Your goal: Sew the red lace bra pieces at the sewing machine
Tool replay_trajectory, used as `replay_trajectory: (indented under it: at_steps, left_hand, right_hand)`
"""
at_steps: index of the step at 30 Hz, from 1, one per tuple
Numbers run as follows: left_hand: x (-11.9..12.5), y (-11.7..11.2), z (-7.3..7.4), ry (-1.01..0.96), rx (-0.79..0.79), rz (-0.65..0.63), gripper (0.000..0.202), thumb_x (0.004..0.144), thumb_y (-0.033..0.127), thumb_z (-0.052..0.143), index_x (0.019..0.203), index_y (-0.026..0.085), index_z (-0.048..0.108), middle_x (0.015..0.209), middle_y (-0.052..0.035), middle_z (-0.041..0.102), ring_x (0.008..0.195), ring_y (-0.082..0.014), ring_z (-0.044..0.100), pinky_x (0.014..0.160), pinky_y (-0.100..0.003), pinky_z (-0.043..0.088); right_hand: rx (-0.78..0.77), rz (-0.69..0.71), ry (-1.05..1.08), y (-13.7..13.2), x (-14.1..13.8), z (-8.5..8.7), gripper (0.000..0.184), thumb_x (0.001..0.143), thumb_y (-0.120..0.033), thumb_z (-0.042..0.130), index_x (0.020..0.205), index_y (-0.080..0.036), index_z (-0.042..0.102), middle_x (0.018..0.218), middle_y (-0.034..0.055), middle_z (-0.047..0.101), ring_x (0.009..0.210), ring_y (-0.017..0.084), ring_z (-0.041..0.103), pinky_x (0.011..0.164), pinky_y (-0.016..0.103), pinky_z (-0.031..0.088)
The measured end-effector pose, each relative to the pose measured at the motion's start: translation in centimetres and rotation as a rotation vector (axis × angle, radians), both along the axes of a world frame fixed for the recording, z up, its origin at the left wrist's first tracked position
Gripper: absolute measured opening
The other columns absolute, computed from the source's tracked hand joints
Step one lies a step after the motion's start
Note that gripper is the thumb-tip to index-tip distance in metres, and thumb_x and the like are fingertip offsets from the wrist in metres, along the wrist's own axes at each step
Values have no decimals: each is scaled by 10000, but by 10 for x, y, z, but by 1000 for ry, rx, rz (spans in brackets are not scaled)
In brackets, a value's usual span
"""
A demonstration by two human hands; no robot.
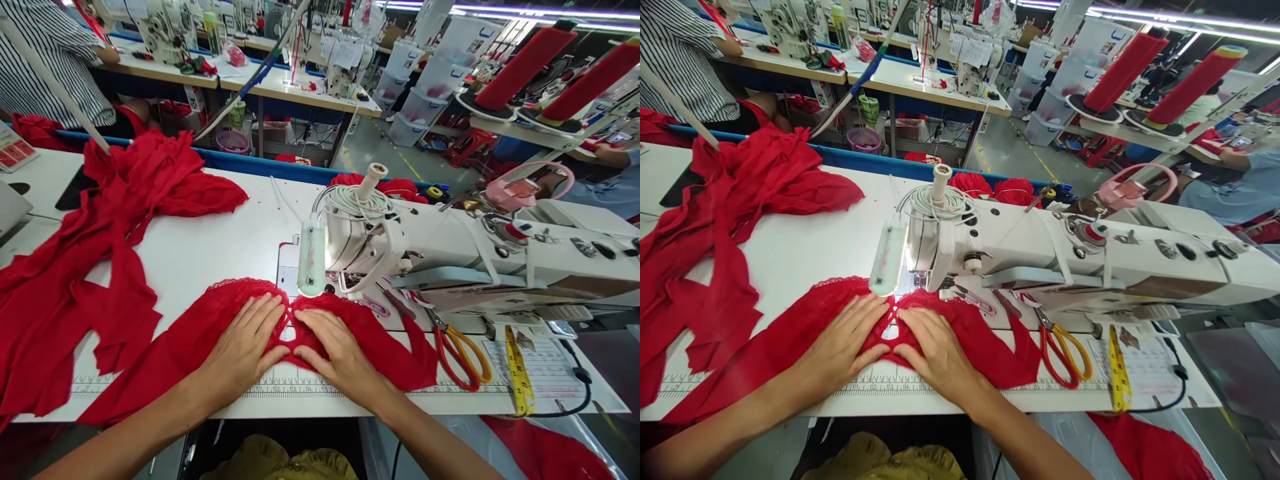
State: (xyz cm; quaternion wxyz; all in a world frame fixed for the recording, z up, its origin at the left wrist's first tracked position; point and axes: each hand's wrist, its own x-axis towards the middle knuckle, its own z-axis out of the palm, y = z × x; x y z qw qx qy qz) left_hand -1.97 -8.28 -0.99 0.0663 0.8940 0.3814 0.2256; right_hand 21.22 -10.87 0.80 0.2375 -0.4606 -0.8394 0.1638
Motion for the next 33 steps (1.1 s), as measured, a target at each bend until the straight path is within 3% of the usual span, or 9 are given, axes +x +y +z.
replay_trajectory:
  at_steps: [2,8,33]
  left_hand:
    - [-2,1,-6,97,32,27,654,1017,533,440,1521,126,353,1496,-176,512,1415,-337,441,1149,-569,376]
    - [-6,4,-9,179,86,54,788,979,645,415,1563,133,286,1523,-170,485,1448,-338,383,1173,-549,296]
    - [2,11,-3,215,23,45,836,927,638,524,1564,148,294,1462,-141,553,1359,-332,482,1194,-536,235]
  right_hand:
    - [-53,-47,-41,-1,3,-6,612,979,-429,595,1516,-205,408,1429,125,586,1341,280,527,1109,496,465]
    - [-95,-67,-125,-7,14,-10,748,955,-468,622,1582,-228,291,1529,113,490,1418,282,451,1166,514,397]
    - [-78,-100,-174,-6,22,-13,729,957,-513,592,1567,-209,335,1471,137,552,1378,293,500,1151,514,412]
